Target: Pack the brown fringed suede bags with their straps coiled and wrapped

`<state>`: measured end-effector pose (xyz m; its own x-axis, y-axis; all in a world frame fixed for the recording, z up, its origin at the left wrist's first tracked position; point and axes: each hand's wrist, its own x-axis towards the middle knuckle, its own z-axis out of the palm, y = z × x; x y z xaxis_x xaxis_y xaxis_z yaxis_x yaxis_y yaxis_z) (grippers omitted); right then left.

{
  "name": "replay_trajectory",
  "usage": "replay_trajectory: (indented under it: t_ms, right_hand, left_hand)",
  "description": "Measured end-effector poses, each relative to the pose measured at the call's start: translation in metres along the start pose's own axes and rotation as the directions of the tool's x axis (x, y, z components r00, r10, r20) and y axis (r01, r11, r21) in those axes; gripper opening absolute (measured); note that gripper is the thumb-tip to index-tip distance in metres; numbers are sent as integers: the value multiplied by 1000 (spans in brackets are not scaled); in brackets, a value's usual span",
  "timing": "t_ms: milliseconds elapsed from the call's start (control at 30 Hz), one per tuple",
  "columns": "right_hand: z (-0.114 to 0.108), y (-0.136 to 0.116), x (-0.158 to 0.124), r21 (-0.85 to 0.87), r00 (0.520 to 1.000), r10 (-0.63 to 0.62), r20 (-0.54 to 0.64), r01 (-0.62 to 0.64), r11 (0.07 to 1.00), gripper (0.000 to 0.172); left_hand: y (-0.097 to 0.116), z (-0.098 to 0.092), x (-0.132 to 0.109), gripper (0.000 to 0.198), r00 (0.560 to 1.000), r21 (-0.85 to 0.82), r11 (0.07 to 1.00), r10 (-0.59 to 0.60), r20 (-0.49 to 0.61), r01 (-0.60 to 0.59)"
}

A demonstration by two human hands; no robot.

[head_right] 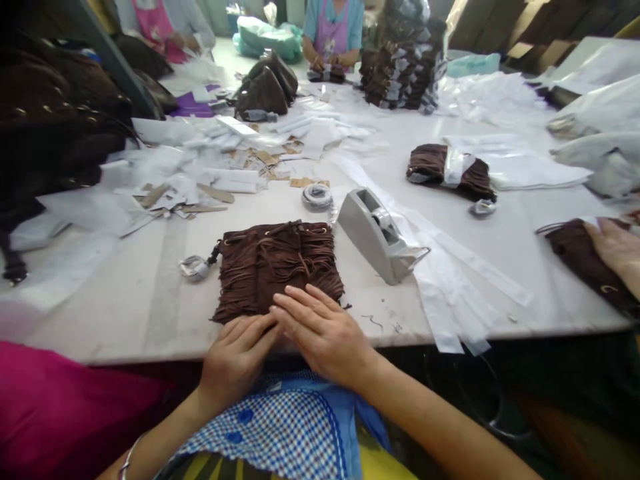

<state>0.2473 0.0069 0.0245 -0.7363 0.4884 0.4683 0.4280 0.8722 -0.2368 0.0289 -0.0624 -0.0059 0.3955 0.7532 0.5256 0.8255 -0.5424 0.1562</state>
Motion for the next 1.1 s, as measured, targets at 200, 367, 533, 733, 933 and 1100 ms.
replay_trajectory:
  t_ms: [200, 367, 533, 733, 933, 1100]
  right_hand:
    - [38, 12, 8, -87, 968, -5, 249, 28, 996, 47]
    - [5, 3, 29, -24, 954, 35, 297, -29, 999, 34]
    - [22, -3, 81, 60, 987, 100, 130, -108, 992, 35]
    - [73, 9, 92, 35, 995, 98, 28, -99, 994, 59]
    - [61, 11, 78, 103, 992, 49, -119, -36, 994, 60]
    - [64, 14, 83, 55, 992, 126, -15, -125, 991, 57]
  left_hand:
    - [-13, -28, -10, 41, 981, -108, 981, -173, -93, 163]
    - [-9, -4, -4, 59, 968, 74, 980, -195, 160, 185]
    - [-14, -4, -21, 45, 970, -242, 940, -221, 103, 240]
    - [-57, -44, -18, 40, 462, -526, 340, -879, 116, 780]
    - [-70, -25, 32, 62, 480, -382, 374, -846, 232, 845]
    - [-70, -10, 37, 51, 461, -745, 41, -808, 367, 666]
